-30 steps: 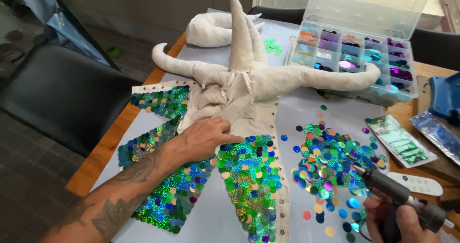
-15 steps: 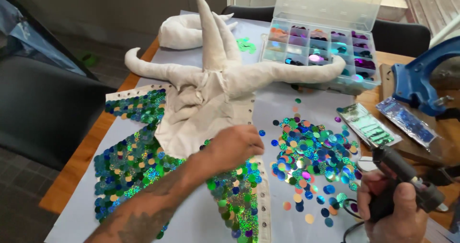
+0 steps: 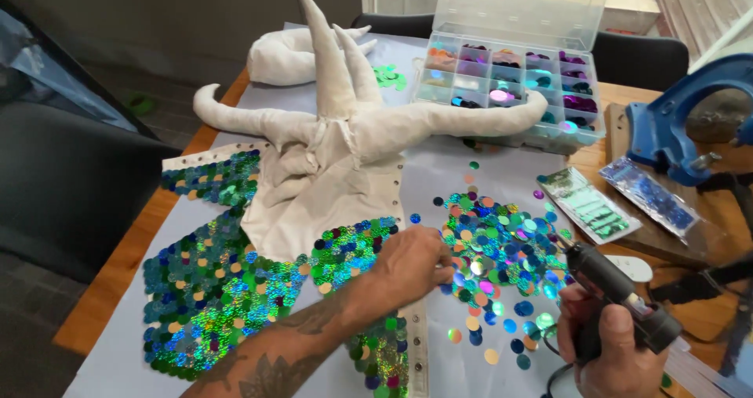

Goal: Gluing decorative sequins onto a fabric garment or accessory using a hot glue gun.

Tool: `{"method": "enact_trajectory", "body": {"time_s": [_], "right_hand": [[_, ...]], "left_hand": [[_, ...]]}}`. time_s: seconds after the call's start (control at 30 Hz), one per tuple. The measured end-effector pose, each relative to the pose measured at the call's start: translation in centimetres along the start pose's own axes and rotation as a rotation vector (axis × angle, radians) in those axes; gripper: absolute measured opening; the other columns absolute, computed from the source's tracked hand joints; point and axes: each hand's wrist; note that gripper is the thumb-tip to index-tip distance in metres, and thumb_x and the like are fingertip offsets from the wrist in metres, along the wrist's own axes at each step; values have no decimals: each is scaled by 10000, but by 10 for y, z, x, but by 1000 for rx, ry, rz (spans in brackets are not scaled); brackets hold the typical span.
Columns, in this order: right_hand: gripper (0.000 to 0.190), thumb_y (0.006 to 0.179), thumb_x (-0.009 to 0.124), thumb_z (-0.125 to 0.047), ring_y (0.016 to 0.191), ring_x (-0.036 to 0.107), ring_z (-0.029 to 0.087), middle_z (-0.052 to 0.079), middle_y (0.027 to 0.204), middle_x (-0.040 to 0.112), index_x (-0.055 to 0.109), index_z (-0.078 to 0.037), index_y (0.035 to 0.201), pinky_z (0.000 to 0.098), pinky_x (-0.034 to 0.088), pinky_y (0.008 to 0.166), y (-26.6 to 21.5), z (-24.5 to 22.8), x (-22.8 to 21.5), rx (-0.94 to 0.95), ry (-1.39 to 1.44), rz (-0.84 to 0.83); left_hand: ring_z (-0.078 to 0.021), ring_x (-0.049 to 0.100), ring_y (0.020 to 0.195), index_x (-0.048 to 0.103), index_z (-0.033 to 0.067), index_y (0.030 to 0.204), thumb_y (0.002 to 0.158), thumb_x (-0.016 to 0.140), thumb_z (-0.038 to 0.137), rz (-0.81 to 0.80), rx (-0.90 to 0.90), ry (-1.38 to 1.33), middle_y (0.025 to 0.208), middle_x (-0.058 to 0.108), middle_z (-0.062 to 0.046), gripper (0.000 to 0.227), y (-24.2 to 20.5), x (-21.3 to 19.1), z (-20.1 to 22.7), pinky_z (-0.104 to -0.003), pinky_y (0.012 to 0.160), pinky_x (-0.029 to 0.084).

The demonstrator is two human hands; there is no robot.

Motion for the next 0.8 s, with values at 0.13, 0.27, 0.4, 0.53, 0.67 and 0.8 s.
{"method": "enact_trajectory", "body": {"time_s": [0.13,0.27,0.4,0.53,0.67,0.8], "right_hand": [[677,964,713,-465,459,509,188,202,914,665,587,98,1319,311,343,342,3,1,-3,61,-19,41],[705,948,736,-468,466,503,198,205,923,665,585,94,1346,324,328,331,3,4,-4,81,-53,74],[713,928,742,-480,460,518,191,184,927,680,602,89,1335,303,341,337,3,3,-1,105,-67,46],[640,946,726,-447,456,529,177,166,869,673,642,82,1298,292,354,335,1,15,-6,93,-100,37],[415,867,631,-299,459,559,120,80,771,744,663,36,1110,304,383,356,1,-4,44,314,-471,-33],[358,958,653,-346,400,456,137,62,508,519,734,-10,1047,328,331,386,16,-5,86,608,-633,-323]], "left_hand": [[-325,685,908,806,131,902,809,758,255,84,10,-43,887,716,-104,162,-6,6,6,-481,772,534],[-316,707,888,790,125,900,862,708,228,215,123,-104,861,733,-100,137,-8,11,11,-460,790,549],[-308,729,807,781,123,931,887,700,244,176,31,-185,850,758,-108,152,-12,-2,18,-435,751,564],[-267,736,775,792,123,991,873,700,199,272,38,-320,860,757,-116,168,-17,-23,-6,-373,724,577],[-190,725,781,816,104,1029,870,723,152,301,-39,-310,890,774,-103,191,-38,-72,-56,-311,735,572],[-134,753,832,791,62,1052,883,719,157,320,-59,-352,934,779,-88,207,-68,-106,-106,-275,766,589]]}}
Point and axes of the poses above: each hand's wrist, its own y-axis towards the middle knuckle, its own x-axis out of the palm, z = x × y
